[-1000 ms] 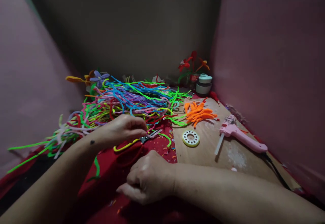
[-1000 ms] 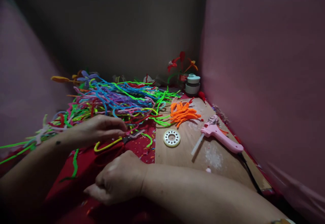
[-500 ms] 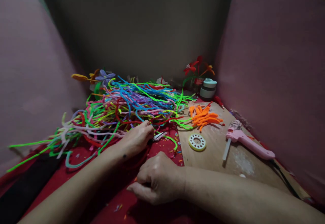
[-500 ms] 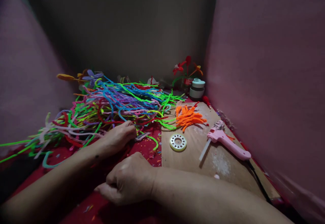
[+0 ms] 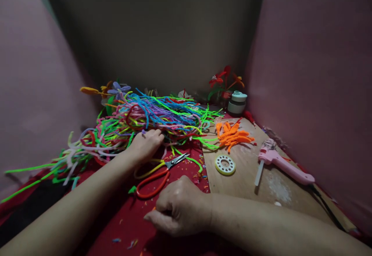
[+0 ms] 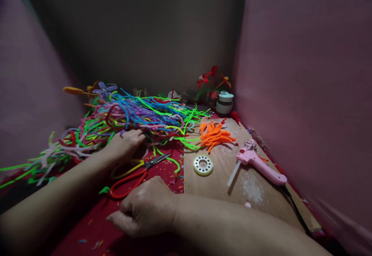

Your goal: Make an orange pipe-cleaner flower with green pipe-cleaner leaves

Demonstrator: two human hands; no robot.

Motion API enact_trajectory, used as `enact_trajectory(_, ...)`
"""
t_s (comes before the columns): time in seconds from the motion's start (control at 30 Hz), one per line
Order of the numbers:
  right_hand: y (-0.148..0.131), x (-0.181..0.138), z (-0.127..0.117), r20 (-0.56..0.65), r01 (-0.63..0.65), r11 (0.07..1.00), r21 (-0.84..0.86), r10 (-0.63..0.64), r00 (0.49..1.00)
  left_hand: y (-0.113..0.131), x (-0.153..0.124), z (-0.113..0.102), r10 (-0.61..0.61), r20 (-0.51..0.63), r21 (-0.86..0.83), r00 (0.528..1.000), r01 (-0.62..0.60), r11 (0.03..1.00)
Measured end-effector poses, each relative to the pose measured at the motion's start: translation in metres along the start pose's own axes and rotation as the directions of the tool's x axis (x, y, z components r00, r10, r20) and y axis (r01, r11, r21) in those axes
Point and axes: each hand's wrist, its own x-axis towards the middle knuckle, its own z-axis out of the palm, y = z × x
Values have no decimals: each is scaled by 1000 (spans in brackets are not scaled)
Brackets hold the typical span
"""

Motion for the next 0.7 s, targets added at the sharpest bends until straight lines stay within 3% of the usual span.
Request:
enact_trajectory(0.17,0,0,0,-6,13,1000,9,-12,1000,-6,6,4,-94,37,-48,995,96,994)
enact_trajectory(0.33,-1,-1,-3,-1,-6,1000,15,6,1000,-1,-4,7,-110,73,-117,991,118,986)
enact_trajectory(0.47,-2,-1,-3,16,-14,1000,13,14,1000,-6,-16,-4,-68,77,-306,995,88,948)
enact_trajectory(0.63,-3,-1,-2,14,-20,1000,6,20,1000,2,-28,-32,1,126,-684,992,86,725)
enact_trajectory(0.7,-4,-1,-3,15,-15,1000,7,15,1000,10,-32,-38,53,161,-752,986,88,653)
